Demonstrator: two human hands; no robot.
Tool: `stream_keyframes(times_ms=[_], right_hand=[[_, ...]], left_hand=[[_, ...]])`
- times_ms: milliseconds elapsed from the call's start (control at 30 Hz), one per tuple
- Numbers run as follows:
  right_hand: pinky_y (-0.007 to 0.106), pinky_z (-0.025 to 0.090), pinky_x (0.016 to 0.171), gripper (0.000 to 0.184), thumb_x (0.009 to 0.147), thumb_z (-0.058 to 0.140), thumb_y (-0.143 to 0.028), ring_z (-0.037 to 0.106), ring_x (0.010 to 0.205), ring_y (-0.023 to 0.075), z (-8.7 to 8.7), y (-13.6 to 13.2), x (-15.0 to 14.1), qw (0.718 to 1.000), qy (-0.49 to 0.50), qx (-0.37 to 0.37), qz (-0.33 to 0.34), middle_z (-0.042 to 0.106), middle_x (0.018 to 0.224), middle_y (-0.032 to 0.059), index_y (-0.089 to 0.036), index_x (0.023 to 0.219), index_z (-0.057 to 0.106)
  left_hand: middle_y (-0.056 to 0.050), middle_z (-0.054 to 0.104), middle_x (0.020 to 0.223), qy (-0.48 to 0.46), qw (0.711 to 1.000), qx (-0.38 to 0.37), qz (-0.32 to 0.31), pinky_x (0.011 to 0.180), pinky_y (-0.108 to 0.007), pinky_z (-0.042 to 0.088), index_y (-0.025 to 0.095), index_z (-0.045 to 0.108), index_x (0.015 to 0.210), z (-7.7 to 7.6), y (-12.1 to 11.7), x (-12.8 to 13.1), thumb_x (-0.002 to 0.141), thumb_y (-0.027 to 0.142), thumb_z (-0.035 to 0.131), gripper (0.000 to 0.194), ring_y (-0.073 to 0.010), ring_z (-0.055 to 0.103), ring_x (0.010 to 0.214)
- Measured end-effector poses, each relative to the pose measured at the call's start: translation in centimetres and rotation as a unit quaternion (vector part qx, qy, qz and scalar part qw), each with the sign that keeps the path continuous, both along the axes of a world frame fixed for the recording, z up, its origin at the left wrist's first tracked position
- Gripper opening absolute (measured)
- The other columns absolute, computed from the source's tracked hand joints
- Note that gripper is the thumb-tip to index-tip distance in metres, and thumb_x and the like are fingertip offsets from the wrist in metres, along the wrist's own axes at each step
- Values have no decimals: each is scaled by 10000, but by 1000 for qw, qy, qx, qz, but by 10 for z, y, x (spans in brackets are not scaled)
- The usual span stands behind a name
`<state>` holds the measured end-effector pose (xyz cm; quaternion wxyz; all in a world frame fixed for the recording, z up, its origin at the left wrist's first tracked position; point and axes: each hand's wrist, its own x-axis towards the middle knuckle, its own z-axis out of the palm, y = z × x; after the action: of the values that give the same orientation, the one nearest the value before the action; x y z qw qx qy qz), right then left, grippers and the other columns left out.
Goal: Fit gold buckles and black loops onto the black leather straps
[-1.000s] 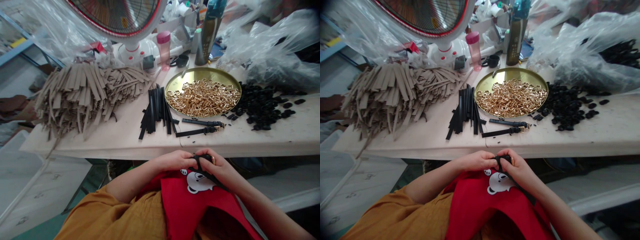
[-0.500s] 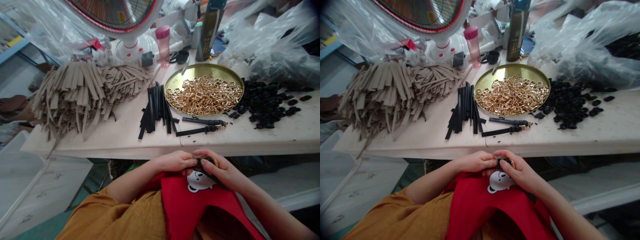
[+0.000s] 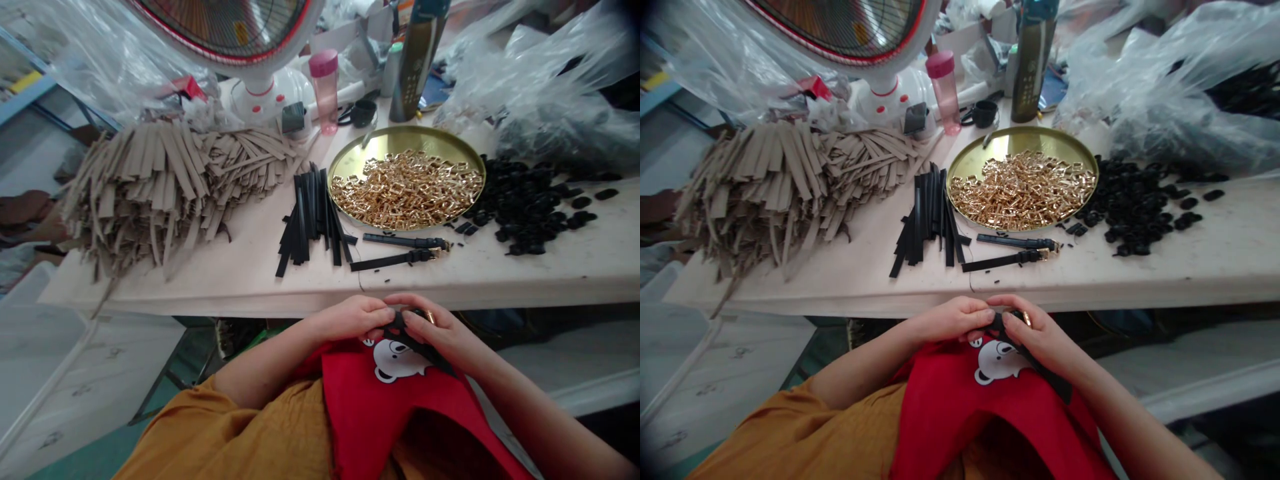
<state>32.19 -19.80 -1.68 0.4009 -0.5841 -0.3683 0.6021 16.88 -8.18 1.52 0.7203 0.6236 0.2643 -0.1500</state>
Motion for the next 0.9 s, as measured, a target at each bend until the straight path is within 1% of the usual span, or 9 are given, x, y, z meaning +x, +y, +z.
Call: stream_keyframes(times_ms=[100,200,367,467,533,600,700,800,900], right_hand=[[212,283,440,441,811,512,-459,366,475,97,0,-1,-6,997,-16,7,-70,394,523,-60,-161,1136,531],[216,285,437,423,817,503,-447,355,461,96,2,1,-11,992,-23,11,-120,378,507,-65,-162,1129,527],[213,273,426,423,800,521,-456,346,447,91,5,0,-15,991,-15,10,-136,370,500,-71,-161,1103,532],[210,252,421,432,785,530,-468,324,432,87,3,-1,-18,989,-6,-1,-147,346,479,-83,-159,1087,530],[211,253,427,435,779,532,-471,314,431,85,2,0,-20,988,1,-7,-155,340,472,-88,-154,1077,525],[211,261,433,432,785,524,-473,313,434,84,2,1,-20,989,11,-12,-150,345,473,-88,-150,1071,517],[210,289,444,414,789,534,-468,356,459,89,3,3,-14,994,11,-10,-108,399,510,-74,-162,1065,505],[215,336,478,375,776,577,-449,417,513,98,4,1,-4,998,-9,9,-62,466,578,-50,-178,1026,505],[214,319,473,349,789,573,-452,398,495,92,1,-1,2,999,18,0,-41,435,558,-63,-186,1000,492]], left_hand=[[57,433,547,6,1000,20,6,476,-174,306,139,517,776,-1,-1,3,892,400,357,328,-55,373,473],[45,479,598,7,1000,13,12,541,-183,337,127,554,802,0,0,3,845,357,473,247,-63,412,542],[6,568,727,6,996,-41,79,622,-209,369,116,591,876,-10,-7,1,780,333,558,240,-88,480,648],[19,562,708,6,994,-57,96,606,-205,355,120,593,838,-18,-13,1,752,316,579,214,-81,469,635],[37,525,648,9,993,-66,101,547,-195,316,124,583,798,-20,-15,1,738,306,587,192,-65,423,574],[60,452,563,9,991,-84,104,472,-192,234,129,563,766,-18,-14,0,736,341,589,216,-49,334,491],[88,318,484,-3,985,-137,103,431,-206,121,141,536,746,-11,-8,-4,716,462,602,329,-42,218,433],[101,243,482,-6,976,-196,95,434,-205,85,146,524,751,-6,-1,-6,661,519,645,402,-37,174,425],[106,227,487,6,970,-226,85,432,-203,82,154,511,751,-6,-1,-5,645,525,659,413,-34,159,420]])
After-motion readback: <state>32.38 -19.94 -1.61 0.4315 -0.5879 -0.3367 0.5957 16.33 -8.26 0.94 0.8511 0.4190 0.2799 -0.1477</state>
